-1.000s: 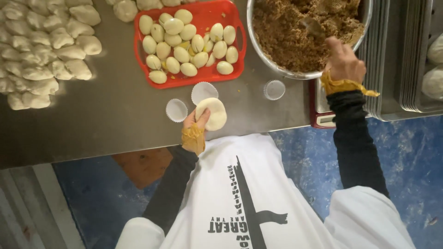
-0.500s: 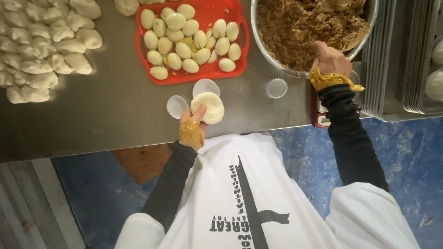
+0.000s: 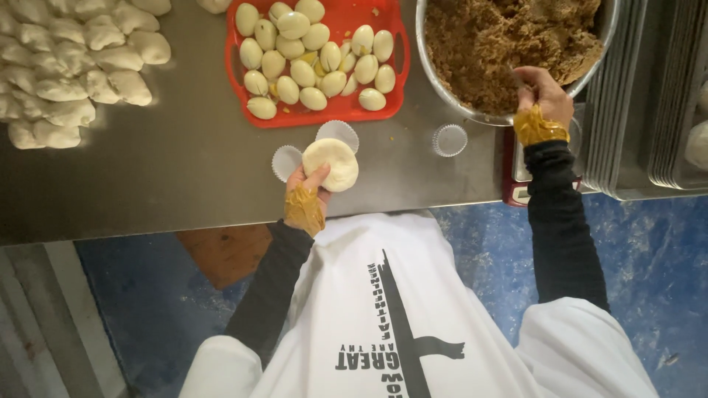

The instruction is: Stuffing and shaping dough to make dumplings or buns.

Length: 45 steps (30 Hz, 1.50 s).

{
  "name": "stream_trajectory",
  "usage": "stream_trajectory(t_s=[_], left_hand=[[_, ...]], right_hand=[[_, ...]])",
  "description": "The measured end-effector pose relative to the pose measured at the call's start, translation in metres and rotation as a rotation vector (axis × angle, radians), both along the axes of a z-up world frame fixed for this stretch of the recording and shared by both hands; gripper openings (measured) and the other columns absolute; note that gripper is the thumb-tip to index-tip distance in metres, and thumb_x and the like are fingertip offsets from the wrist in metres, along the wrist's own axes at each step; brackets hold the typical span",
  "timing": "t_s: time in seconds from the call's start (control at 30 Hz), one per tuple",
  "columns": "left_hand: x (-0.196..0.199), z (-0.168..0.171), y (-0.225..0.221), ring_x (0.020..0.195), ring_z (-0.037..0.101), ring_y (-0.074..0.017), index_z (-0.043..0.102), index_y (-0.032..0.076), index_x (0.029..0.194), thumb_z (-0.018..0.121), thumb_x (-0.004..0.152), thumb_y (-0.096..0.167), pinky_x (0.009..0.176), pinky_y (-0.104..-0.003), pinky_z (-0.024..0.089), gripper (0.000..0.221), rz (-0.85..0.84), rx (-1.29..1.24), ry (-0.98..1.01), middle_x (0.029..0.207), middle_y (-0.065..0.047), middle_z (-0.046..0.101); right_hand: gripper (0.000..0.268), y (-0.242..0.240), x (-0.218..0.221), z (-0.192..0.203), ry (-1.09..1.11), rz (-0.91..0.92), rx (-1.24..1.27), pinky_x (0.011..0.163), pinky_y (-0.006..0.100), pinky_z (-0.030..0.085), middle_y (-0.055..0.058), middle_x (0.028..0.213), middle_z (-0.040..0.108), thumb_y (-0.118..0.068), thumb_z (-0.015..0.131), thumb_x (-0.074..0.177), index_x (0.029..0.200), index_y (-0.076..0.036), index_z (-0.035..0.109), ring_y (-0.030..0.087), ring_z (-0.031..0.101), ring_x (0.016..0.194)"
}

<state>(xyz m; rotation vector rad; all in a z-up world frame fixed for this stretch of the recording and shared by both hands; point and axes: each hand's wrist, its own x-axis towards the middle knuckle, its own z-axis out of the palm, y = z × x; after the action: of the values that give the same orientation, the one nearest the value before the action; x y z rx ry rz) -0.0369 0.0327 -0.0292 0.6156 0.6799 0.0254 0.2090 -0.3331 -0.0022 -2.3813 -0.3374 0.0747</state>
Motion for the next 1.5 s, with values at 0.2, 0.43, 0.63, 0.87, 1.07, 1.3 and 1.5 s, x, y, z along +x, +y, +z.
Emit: stream_trajectory(t_s=[0.2, 0.43, 0.63, 0.87, 1.07, 1.3, 1.5], left_hand=[[0.013, 0.010, -0.006, 0.110, 0.068, -0.0206, 0.059, -0.001, 0.129, 0.070, 0.093, 0.005, 0.097, -0.038, 0.058, 0.038, -0.021, -0.006, 0.014, 0.122, -0.010, 0.067], [0.019, 0.003, -0.015, 0.111, 0.067, -0.0206, 0.056, 0.000, 0.131, 0.071, 0.090, -0.001, 0.098, -0.036, 0.057, 0.044, -0.050, 0.026, -0.017, 0.123, -0.011, 0.066], [0.047, 0.006, -0.033, 0.114, 0.066, -0.0213, 0.060, -0.002, 0.135, 0.067, 0.096, 0.006, 0.095, -0.034, 0.056, 0.041, -0.197, 0.217, -0.104, 0.128, -0.013, 0.067], [0.151, -0.011, -0.083, 0.117, 0.064, -0.0291, 0.055, -0.001, 0.136, 0.069, 0.099, 0.026, 0.099, -0.045, 0.057, 0.047, -0.134, -0.183, -0.217, 0.130, -0.017, 0.063], [0.197, -0.015, -0.119, 0.120, 0.060, -0.0268, 0.041, 0.003, 0.147, 0.078, 0.093, 0.012, 0.101, -0.041, 0.058, 0.067, -0.209, 0.644, -0.586, 0.131, -0.013, 0.055], [0.233, -0.034, -0.153, 0.109, 0.066, -0.0279, 0.050, 0.004, 0.135, 0.074, 0.093, 0.007, 0.087, -0.042, 0.061, 0.049, -0.046, -0.278, -0.319, 0.120, -0.012, 0.063], [0.221, -0.014, -0.151, 0.114, 0.067, -0.0278, 0.054, 0.001, 0.134, 0.072, 0.096, 0.008, 0.095, -0.042, 0.061, 0.043, -0.125, -0.225, -0.371, 0.126, -0.015, 0.065]], right_hand=[[0.033, 0.005, -0.010, -0.009, -0.170, -0.098, -0.030, 0.078, 0.033, 0.056, 0.007, 0.108, 0.077, 0.002, 0.060, 0.097, 0.125, -0.010, 0.072, 0.014, 0.070, 0.087], [0.029, -0.003, -0.025, -0.047, -0.012, -0.166, 0.127, 0.065, 0.025, 0.050, 0.001, 0.094, 0.070, -0.001, 0.061, 0.101, 0.126, -0.010, 0.073, 0.009, 0.061, 0.075], [0.029, -0.009, -0.030, -0.063, 0.359, -0.267, 0.596, 0.058, 0.020, 0.042, -0.003, 0.078, 0.062, 0.000, 0.060, 0.099, 0.126, -0.005, 0.070, 0.005, 0.054, 0.064], [0.026, 0.025, -0.049, -0.005, 0.115, -0.181, 0.464, 0.065, 0.023, 0.045, 0.000, 0.083, 0.061, 0.002, 0.060, 0.105, 0.129, -0.006, 0.070, 0.006, 0.055, 0.071], [0.019, 0.077, -0.076, 0.039, -0.460, -0.071, -0.051, 0.082, 0.033, 0.058, 0.009, 0.112, 0.072, 0.000, 0.057, 0.111, 0.126, -0.009, 0.063, 0.023, 0.073, 0.095], [0.043, 0.094, -0.086, 0.033, -0.409, -0.112, -0.207, 0.079, 0.038, 0.053, 0.010, 0.101, 0.058, 0.003, 0.053, 0.094, 0.133, -0.010, 0.063, 0.028, 0.064, 0.090], [0.026, 0.057, -0.081, 0.056, -0.230, -0.132, 0.041, 0.071, 0.035, 0.052, 0.007, 0.092, 0.063, -0.001, 0.052, 0.107, 0.132, -0.010, 0.057, 0.021, 0.063, 0.078]])
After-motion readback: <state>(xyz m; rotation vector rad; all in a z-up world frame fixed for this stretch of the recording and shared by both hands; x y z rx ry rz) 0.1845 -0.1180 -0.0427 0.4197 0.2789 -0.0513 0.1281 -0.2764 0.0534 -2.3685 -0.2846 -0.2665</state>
